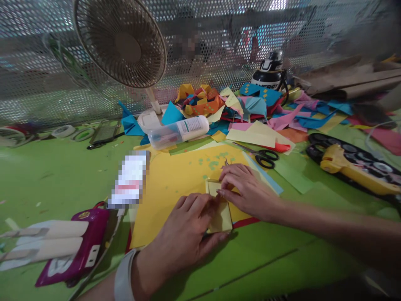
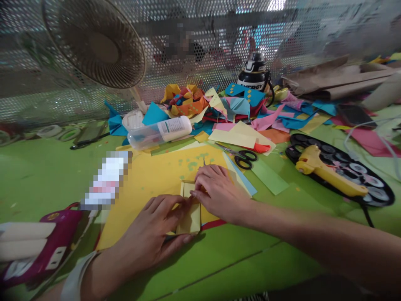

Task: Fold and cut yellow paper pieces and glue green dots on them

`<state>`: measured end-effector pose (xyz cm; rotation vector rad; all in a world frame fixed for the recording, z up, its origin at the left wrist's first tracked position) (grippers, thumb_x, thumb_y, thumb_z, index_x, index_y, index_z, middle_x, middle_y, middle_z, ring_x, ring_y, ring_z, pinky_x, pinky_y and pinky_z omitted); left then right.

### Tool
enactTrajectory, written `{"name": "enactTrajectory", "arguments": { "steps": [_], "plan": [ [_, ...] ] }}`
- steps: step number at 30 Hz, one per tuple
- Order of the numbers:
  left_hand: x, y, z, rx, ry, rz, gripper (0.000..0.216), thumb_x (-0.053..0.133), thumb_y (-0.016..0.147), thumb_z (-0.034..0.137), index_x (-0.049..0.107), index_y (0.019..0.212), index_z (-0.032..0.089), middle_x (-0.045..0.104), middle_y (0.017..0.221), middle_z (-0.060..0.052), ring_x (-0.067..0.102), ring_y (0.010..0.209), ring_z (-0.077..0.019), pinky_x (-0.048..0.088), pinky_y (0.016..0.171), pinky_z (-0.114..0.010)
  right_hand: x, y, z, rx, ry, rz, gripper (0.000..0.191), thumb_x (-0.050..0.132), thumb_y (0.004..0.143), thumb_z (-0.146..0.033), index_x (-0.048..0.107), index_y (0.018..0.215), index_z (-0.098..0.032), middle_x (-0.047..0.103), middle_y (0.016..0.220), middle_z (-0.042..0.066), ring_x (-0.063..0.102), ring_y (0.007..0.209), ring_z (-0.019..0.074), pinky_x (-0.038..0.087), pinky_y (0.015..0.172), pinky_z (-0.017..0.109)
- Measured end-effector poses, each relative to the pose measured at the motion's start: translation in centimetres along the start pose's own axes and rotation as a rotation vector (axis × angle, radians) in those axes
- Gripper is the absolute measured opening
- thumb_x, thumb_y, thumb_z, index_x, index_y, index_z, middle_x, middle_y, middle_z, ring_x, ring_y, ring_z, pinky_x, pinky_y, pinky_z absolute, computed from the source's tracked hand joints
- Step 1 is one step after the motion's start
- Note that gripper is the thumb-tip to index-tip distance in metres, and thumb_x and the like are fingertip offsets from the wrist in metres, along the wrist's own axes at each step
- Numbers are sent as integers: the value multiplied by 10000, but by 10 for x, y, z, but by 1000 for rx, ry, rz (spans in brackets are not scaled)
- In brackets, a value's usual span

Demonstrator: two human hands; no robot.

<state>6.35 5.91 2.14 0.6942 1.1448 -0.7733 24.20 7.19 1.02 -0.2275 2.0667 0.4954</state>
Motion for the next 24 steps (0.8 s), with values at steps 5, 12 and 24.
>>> {"name": "enactTrajectory", "arguments": {
  "steps": [5, 12, 24],
  "plan": [
    [1, 1, 1, -9, 6, 5, 535, 387, 836, 532, 434, 1230, 172, 521, 1040, -98, 474, 931, -247, 418, 795, -419, 2, 2, -3, 22, 24, -19, 54, 523, 815, -192, 516, 762, -195, 564, 968, 37, 472, 962, 199, 367, 828, 372],
    [1, 0, 1, -19, -3, 8, 551, 411, 818, 547, 454, 1214, 165, 523, 1023, -103, 479, 929, -251, 418, 794, -415, 2, 1, -2, 43, 25, -9, 66, 532, 811, -204, 506, 751, -195, 561, 965, 26, 469, 947, 186, 363, 841, 366],
    [0, 4, 3, -5, 29, -22, 528, 391, 827, 544, 483, 1173, 156, 517, 1027, -112, 467, 939, -257, 416, 800, -430, 2, 0, -1, 43, 35, 20, 64, 546, 793, -198, 501, 749, -193, 566, 979, 29, 471, 970, 191, 362, 856, 370]
  ]
}}
Point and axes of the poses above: each hand's wrist, its own y-axis towards the middle knuckle, its own x-axis out of the palm, z = x × y, the point moved 2 cm from there along y, towards the middle knuckle
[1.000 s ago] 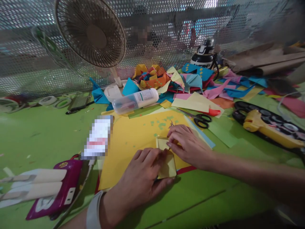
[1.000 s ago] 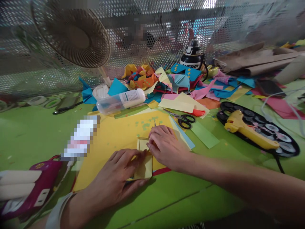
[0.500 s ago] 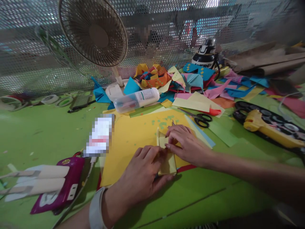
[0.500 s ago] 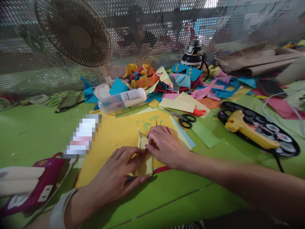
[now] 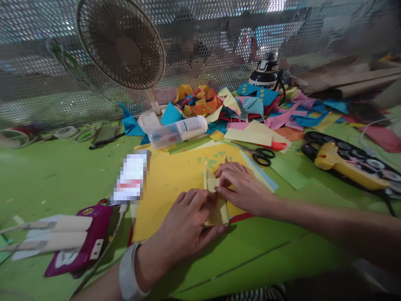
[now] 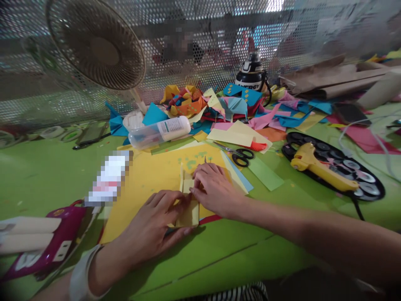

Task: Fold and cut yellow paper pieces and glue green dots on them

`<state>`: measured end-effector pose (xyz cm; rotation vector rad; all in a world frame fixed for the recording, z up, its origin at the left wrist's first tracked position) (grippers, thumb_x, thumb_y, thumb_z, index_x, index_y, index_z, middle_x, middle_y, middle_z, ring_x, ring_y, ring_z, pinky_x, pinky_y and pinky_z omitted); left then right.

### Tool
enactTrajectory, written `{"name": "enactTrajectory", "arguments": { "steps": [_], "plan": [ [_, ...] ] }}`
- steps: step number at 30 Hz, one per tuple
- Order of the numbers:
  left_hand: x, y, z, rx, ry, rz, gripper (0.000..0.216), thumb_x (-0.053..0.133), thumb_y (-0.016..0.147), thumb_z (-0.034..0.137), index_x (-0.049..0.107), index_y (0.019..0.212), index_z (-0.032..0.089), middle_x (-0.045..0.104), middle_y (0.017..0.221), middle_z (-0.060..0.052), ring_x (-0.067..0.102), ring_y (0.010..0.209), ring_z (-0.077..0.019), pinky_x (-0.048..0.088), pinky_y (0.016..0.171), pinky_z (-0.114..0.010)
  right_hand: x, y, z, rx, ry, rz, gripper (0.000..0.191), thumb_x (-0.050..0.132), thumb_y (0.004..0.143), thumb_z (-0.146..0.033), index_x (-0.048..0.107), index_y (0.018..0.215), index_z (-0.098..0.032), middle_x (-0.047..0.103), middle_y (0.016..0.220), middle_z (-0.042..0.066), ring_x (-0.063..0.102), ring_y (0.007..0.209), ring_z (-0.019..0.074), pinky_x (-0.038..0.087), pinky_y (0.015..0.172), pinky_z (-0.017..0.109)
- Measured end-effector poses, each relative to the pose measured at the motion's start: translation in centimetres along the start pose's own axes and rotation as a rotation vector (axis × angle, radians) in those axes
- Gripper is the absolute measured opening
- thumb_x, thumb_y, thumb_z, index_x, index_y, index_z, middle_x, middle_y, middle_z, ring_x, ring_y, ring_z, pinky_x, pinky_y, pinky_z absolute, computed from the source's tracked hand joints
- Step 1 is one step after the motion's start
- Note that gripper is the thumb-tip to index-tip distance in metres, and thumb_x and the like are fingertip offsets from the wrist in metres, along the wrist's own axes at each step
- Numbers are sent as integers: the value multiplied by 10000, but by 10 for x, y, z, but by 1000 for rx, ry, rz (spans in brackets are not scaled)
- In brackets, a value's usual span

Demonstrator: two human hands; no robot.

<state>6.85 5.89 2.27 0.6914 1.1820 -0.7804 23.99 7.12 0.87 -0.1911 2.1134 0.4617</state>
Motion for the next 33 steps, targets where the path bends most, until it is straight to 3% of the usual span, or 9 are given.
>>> {"name": "enactTrajectory", "arguments": {
  "steps": [7, 14, 23, 33],
  "plan": [
    [-3, -1, 3, -9, -6, 9, 516, 399, 822, 545, 495, 1158, 166, 512, 1015, -105, 475, 932, -252, 420, 798, -418, -3, -2, 7, 1, 60, 58, 51, 430, 874, -223, 477, 869, -207, 562, 1028, 50, 470, 1029, 188, 362, 907, 384],
    [-2, -1, 2, -15, -18, -5, 526, 398, 818, 555, 494, 1150, 158, 510, 1017, -106, 470, 932, -258, 414, 798, -432, 2, -3, 4, -3, -10, 18, 70, 514, 831, -249, 476, 872, -207, 526, 1107, 54, 421, 1109, 205, 317, 954, 408],
    [-1, -2, 1, -2, 12, -10, 480, 382, 833, 528, 504, 1104, 152, 513, 1043, -111, 467, 940, -254, 419, 794, -419, 2, 0, 3, 21, -31, -53, 37, 473, 850, -236, 501, 861, -214, 504, 1152, 38, 401, 1129, 202, 289, 977, 416],
    [-1, -1, 1, -20, 12, -52, 521, 358, 834, 551, 494, 1164, 170, 506, 1051, -107, 459, 953, -265, 407, 808, -440, 2, -2, 14, -42, 16, -111, 187, 486, 831, -257, 492, 1017, -233, 474, 1216, 48, 348, 1209, 211, 199, 1043, 457]
  ]
}}
Point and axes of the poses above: each hand's wrist, its own y-axis towards the middle knuckle, its own x-axis out of the palm, z = x × y, the point moved 2 cm from there along y, towards the middle knuckle
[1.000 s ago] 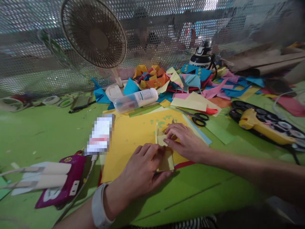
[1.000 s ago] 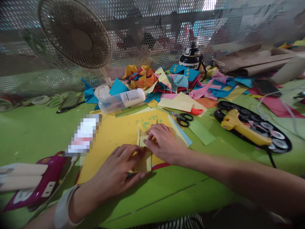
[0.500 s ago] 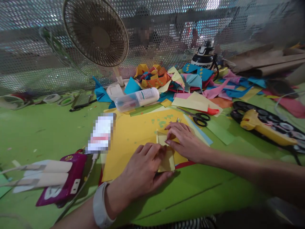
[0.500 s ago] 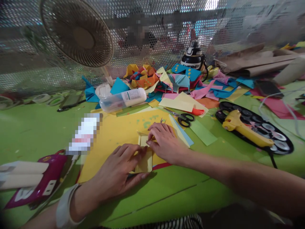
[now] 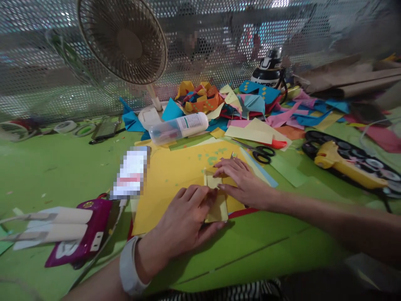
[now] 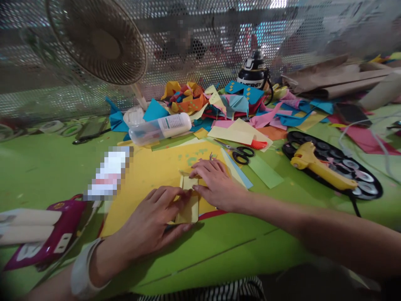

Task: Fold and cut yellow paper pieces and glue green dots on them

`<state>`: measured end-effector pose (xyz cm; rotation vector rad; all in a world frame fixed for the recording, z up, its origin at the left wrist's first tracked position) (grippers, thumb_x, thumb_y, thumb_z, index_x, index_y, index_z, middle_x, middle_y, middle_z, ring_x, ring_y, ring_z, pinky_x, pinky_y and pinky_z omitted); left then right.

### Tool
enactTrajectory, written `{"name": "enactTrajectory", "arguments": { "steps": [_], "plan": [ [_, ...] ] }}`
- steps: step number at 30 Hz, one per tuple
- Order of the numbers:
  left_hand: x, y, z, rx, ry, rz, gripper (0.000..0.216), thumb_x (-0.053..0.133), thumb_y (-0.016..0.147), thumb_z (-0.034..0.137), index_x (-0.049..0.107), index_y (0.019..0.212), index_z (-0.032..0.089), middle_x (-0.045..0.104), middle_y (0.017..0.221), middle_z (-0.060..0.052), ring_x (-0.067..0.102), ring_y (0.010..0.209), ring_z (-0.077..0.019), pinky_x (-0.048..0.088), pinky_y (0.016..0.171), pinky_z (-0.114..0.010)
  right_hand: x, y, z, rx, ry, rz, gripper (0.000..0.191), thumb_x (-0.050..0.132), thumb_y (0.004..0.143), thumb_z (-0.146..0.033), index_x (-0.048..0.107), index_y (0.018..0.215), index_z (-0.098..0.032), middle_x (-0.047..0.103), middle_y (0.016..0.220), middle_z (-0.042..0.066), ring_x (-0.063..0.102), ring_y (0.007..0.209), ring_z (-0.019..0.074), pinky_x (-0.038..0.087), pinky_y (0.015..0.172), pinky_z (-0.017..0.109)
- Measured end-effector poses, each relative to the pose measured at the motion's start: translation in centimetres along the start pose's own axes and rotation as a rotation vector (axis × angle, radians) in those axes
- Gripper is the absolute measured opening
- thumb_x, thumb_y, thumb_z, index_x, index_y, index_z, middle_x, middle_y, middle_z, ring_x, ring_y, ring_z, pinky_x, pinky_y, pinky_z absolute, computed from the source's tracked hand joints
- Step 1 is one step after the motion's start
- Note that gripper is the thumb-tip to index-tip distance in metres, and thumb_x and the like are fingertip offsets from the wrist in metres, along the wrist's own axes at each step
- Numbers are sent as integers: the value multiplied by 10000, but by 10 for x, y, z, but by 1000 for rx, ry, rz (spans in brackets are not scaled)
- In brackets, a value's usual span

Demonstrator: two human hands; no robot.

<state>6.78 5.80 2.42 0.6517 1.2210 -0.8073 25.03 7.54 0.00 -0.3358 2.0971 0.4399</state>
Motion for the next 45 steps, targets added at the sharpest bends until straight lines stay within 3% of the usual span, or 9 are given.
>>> {"name": "enactTrajectory", "arguments": {
  "steps": [5, 20, 25, 31, 33, 35, 37, 39, 45],
  "plan": [
    [-2, -1, 2, 3, -10, 8, 542, 370, 827, 560, 474, 1204, 184, 494, 1091, -106, 450, 996, -267, 397, 843, -439, -4, 3, 1, 9, 95, -65, 254, 450, 807, -154, 502, 1042, -232, 458, 1244, 59, 341, 1231, 203, 189, 1043, 467],
    [-10, -3, 6, 62, 5, 41, 530, 410, 819, 547, 495, 1194, 182, 496, 1117, -110, 448, 1012, -265, 384, 886, -431, -3, 6, 2, 62, 205, 15, 306, 525, 723, -183, 542, 1028, -213, 504, 1197, 54, 404, 1150, 230, 248, 994, 459],
    [-10, -2, 7, 58, 0, 24, 547, 417, 817, 544, 477, 1221, 181, 498, 1133, -114, 454, 1014, -263, 385, 887, -429, -1, 7, 6, 24, 225, -29, 362, 517, 710, -138, 541, 1062, -222, 502, 1195, 52, 399, 1147, 236, 266, 972, 451],
    [-33, 4, -1, 58, -176, -34, 453, 489, 799, 489, 554, 1143, 201, 532, 1090, -99, 489, 990, -235, 401, 864, -398, -2, 8, 7, 21, 224, -36, 349, 521, 695, -128, 550, 1030, -222, 494, 1212, 55, 376, 1171, 233, 232, 997, 449],
    [-45, 9, -8, -25, -344, 42, 378, 531, 770, 476, 609, 1025, 208, 567, 1024, -71, 523, 929, -203, 425, 823, -354, -3, 7, 6, 32, 216, -35, 351, 520, 685, -121, 551, 1019, -224, 489, 1218, 60, 367, 1181, 234, 235, 999, 449],
    [-50, 15, -16, -245, -531, 76, 328, 452, 818, 456, 628, 821, 179, 611, 799, -40, 558, 742, -154, 454, 683, -287, -4, 7, 4, 35, 209, -35, 354, 508, 676, -109, 553, 1008, -223, 496, 1208, 63, 364, 1189, 232, 233, 1003, 451],
    [-47, 22, -22, -477, -712, 6, 355, 457, 799, 475, 588, 706, 158, 542, 522, 10, 490, 479, -104, 416, 494, -226, -5, 7, 3, 29, 203, -39, 354, 502, 671, -106, 553, 1002, -223, 508, 1193, 62, 368, 1194, 227, 210, 1015, 460],
    [-39, 31, -24, -605, -790, -97, 345, 545, 728, 487, 567, 645, 153, 477, 409, 40, 410, 367, -78, 349, 402, -198, -5, 7, 2, 20, 198, -36, 355, 502, 671, -110, 549, 1004, -224, 514, 1184, 59, 376, 1192, 222, 204, 1019, 463],
    [-22, 52, -21, -625, -775, -303, 394, 630, 630, 516, 587, 514, 142, 413, 322, 46, 357, 321, -68, 258, 355, -193, -3, 8, 4, 5, 184, -14, 356, 502, 683, -115, 541, 1024, -211, 521, 1174, 74, 388, 1177, 228, 226, 1003, 466]
  ]
}}
Point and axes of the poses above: each hand's wrist, its own y-axis towards the middle knuckle, its own x-axis out of the palm, z = x × y, the point moved 2 cm from there along y, towards the middle knuckle
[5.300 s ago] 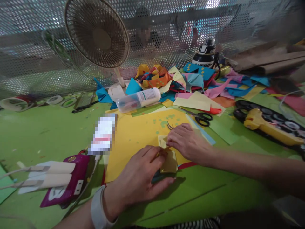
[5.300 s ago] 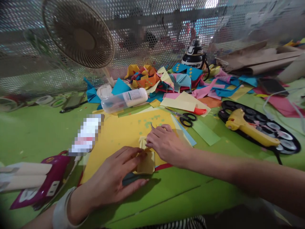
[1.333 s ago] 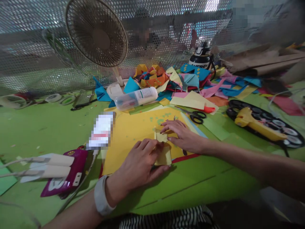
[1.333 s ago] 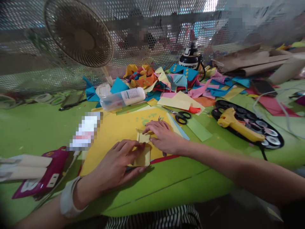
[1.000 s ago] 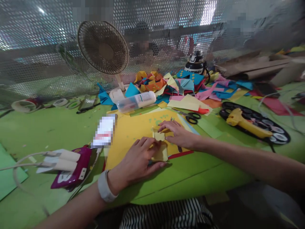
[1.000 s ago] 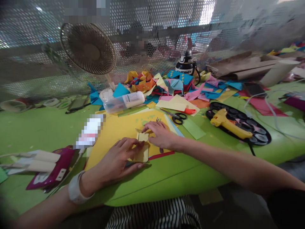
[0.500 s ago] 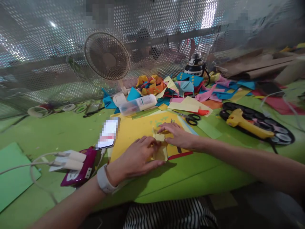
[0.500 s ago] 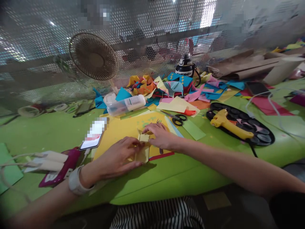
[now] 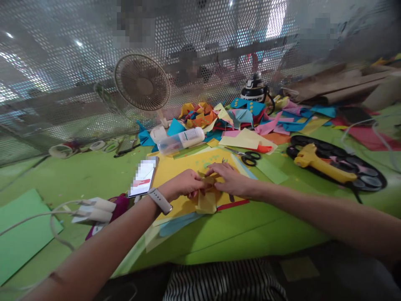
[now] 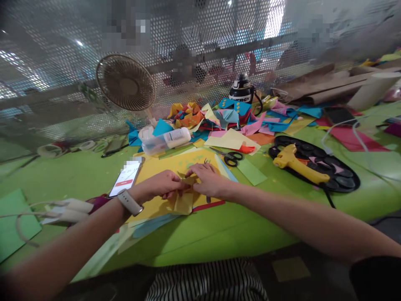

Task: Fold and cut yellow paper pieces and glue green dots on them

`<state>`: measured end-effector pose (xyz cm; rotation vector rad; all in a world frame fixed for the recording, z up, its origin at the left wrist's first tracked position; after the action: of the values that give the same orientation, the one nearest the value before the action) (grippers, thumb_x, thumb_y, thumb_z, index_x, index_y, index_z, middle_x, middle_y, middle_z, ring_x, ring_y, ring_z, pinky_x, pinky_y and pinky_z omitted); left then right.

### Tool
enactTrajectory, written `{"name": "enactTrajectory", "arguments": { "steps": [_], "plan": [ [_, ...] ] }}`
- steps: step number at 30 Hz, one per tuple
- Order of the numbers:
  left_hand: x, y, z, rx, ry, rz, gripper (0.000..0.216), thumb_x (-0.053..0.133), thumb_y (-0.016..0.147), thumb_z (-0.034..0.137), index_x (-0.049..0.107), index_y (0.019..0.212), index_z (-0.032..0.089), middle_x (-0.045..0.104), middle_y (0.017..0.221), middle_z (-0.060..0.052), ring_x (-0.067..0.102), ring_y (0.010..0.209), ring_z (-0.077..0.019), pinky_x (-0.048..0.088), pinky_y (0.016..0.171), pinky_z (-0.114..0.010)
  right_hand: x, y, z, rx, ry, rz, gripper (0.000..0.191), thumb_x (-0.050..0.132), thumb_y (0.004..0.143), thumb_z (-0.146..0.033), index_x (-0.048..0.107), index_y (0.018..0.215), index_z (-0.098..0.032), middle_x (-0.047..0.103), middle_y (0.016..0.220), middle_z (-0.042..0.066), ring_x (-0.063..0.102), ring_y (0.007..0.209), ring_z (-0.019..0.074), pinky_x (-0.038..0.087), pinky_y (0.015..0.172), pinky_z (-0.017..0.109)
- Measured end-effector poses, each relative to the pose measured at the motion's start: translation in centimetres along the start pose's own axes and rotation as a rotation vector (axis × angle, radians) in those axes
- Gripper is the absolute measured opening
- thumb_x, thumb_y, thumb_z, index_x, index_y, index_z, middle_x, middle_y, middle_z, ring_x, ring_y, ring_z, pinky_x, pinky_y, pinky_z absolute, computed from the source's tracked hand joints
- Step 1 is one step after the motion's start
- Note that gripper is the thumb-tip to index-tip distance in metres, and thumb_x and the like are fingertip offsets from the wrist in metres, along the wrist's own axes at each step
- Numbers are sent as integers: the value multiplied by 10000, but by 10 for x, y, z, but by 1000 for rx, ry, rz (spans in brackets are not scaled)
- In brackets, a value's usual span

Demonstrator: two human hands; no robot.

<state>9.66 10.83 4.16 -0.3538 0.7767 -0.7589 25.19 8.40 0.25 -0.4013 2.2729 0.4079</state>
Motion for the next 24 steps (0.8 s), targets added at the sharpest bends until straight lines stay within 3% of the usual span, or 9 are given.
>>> {"name": "enactTrajectory", "arguments": {
  "steps": [10, 24],
  "plan": [
    [0, 5, -5, -72, -7, -51, 453, 660, 558, 589, 568, 481, 152, 361, 304, 60, 280, 307, -53, 212, 352, -201, 1, 1, 1, -5, -15, -1, 331, 520, 699, -130, 542, 1017, -220, 510, 1190, 67, 376, 1193, 229, 220, 1009, 469],
    [-3, -13, -17, -75, 40, -69, 492, 615, 580, 635, 608, 500, 149, 369, 307, 58, 281, 305, -51, 212, 360, -206, 3, 0, 5, -35, 20, 5, 328, 497, 694, -151, 559, 1009, -218, 512, 1192, 77, 380, 1194, 237, 211, 1010, 495]
  ]
}}
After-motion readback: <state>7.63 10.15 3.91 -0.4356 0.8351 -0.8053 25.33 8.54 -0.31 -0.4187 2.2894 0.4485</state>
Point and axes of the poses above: each hand's wrist, its own y-axis towards the middle knuckle, its own x-axis out of the palm, z = x × y, the point moved 2 cm from there along y, towards the middle knuckle
